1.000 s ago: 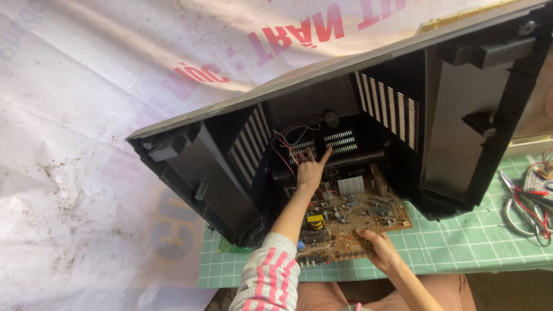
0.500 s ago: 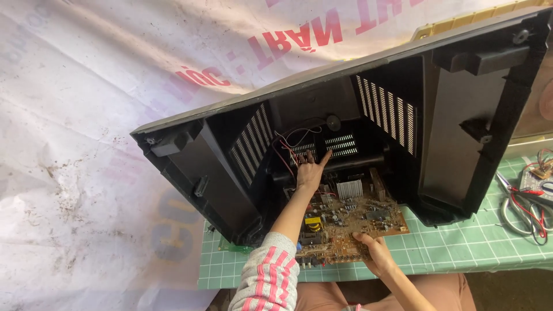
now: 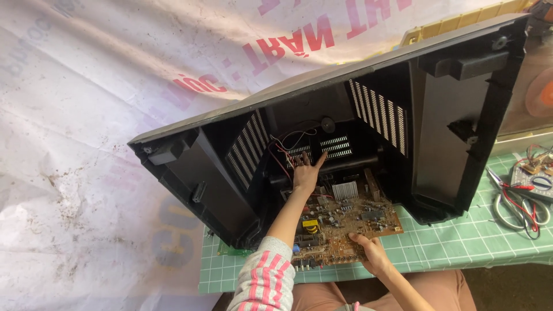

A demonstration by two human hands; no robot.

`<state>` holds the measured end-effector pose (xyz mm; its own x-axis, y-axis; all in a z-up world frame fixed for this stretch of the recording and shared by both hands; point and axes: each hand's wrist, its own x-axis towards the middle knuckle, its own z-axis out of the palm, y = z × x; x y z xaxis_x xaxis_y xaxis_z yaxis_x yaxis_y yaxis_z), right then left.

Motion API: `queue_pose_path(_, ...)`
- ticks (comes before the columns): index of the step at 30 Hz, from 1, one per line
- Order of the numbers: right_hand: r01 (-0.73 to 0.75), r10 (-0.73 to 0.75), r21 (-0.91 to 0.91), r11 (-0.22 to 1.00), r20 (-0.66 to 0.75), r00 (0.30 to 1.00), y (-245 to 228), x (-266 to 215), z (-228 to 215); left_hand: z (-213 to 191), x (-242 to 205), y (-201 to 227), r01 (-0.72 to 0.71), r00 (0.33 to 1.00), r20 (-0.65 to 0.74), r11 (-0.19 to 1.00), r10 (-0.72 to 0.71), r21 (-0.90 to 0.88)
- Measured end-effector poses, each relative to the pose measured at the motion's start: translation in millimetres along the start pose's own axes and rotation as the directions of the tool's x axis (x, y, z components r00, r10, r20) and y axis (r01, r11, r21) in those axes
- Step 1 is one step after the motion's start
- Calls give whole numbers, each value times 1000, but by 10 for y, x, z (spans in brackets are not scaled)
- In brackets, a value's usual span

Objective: Removing the back casing and internal circuit board from a CRT television using a screwdriver

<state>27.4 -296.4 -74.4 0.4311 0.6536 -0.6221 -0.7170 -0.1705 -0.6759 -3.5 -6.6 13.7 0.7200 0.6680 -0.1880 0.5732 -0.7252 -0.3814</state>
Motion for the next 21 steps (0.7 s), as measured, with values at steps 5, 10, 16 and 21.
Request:
queue_pose_path(5, -4, -2, 109, 994, 63, 998, 83, 94, -61, -567, -3, -136, 127, 886, 449, 870, 116, -476)
queue_pose_path(10, -54, 46, 142, 988, 58, 997, 121, 129, -88, -727, 188, 20, 44, 941, 307, 843, 146, -535)
queue_pose_path(16, -110, 111, 178, 978, 3, 994, 197, 201, -135, -850, 223, 385, -13, 951, 254, 841, 178, -541)
queue_pose_path(21, -126, 128, 169, 978, 2, 992, 10, 14, 16, -643, 297, 443, -21, 971, 196, 864, 138, -503)
